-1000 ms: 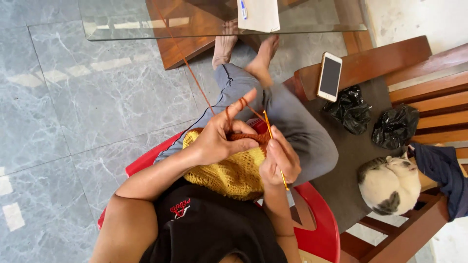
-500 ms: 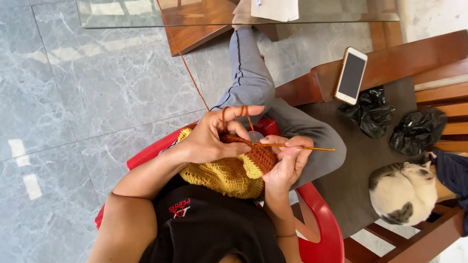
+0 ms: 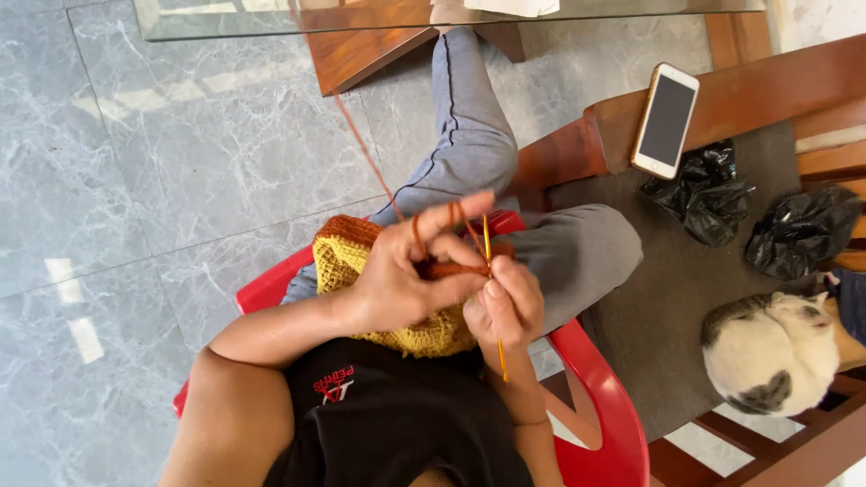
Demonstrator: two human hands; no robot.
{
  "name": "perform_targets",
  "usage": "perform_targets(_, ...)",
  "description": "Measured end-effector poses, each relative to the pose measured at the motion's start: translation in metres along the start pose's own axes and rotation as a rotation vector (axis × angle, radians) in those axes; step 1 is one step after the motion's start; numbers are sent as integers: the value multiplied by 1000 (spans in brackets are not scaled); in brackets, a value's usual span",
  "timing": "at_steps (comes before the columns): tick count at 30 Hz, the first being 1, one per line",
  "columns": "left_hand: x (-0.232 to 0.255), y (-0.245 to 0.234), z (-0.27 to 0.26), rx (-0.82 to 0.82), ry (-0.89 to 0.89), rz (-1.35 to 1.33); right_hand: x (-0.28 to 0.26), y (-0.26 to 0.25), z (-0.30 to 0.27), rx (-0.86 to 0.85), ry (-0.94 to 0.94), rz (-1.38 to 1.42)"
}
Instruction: Crocheting a garment using yellow and brown yarn with a crochet hook.
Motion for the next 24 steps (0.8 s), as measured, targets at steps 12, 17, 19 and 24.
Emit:
perform_targets(12, 11, -18, 6, -75, -52, -192, 38, 9, -16, 158, 641, 585)
perform_targets(17, -4, -7, 13, -66, -40, -240, 36, 26, 14, 63, 789, 618)
perform_targets(19, -11, -4, 15, -64, -32, -264, 36, 24, 13, 61, 724, 544)
perform_targets(24, 31, 2, 25, -145, 83, 19, 38, 18, 29, 20, 700, 436)
Point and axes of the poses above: each hand's wrist, its own z-axis towards the middle knuckle, its own y-axis out of the palm, x = y × z, the point moved 8 cm from there along z, towards the middle knuckle, and after that the axes turned 11 degrees about -z, right-handed, at the moved point
